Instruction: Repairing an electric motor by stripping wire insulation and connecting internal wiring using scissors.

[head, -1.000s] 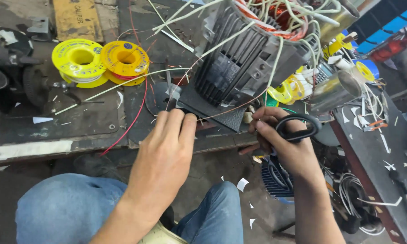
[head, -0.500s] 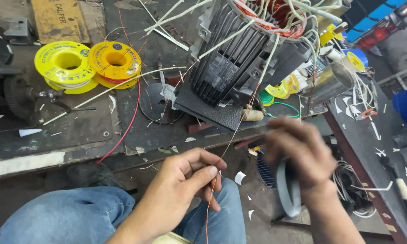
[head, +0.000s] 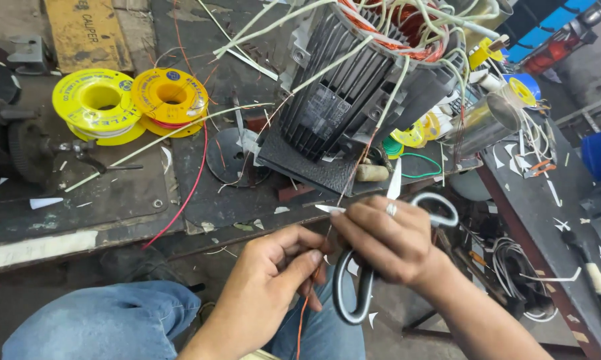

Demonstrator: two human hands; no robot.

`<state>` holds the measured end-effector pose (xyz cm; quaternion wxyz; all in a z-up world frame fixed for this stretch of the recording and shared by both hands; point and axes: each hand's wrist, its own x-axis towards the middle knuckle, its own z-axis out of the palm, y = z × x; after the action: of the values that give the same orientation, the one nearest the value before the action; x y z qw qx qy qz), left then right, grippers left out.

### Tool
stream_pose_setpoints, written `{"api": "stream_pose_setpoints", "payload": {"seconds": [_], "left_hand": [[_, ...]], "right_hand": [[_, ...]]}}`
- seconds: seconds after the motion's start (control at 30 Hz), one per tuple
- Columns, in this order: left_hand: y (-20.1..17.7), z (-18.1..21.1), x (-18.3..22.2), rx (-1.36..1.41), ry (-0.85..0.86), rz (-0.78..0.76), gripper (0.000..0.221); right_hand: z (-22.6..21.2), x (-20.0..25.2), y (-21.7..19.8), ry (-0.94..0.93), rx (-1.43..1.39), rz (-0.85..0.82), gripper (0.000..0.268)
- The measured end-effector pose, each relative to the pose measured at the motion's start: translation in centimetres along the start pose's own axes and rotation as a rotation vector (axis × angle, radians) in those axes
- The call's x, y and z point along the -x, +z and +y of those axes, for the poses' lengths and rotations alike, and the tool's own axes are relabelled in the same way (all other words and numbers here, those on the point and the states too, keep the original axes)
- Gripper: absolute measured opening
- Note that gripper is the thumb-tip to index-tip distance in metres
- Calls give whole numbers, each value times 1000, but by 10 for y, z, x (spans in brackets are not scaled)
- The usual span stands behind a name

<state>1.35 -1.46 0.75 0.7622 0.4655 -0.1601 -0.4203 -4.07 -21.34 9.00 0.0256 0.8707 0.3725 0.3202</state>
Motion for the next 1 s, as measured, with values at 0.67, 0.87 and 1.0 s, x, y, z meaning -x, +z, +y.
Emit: {"api": "stream_pose_setpoints", "payload": {"seconds": [0.67, 0.87, 1.0], "left_hand": [[-7, 9, 5, -812, 544, 133, 15], [-1, 8, 20, -1435, 887, 259, 17], [-4, 5, 23, -1683, 968, 330, 24]], "right_hand": [[22, 28, 7, 185, 12, 9, 23], [23, 45, 22, 365, 48, 95, 13], [-22, 43, 18, 577, -233, -75, 22]]}}
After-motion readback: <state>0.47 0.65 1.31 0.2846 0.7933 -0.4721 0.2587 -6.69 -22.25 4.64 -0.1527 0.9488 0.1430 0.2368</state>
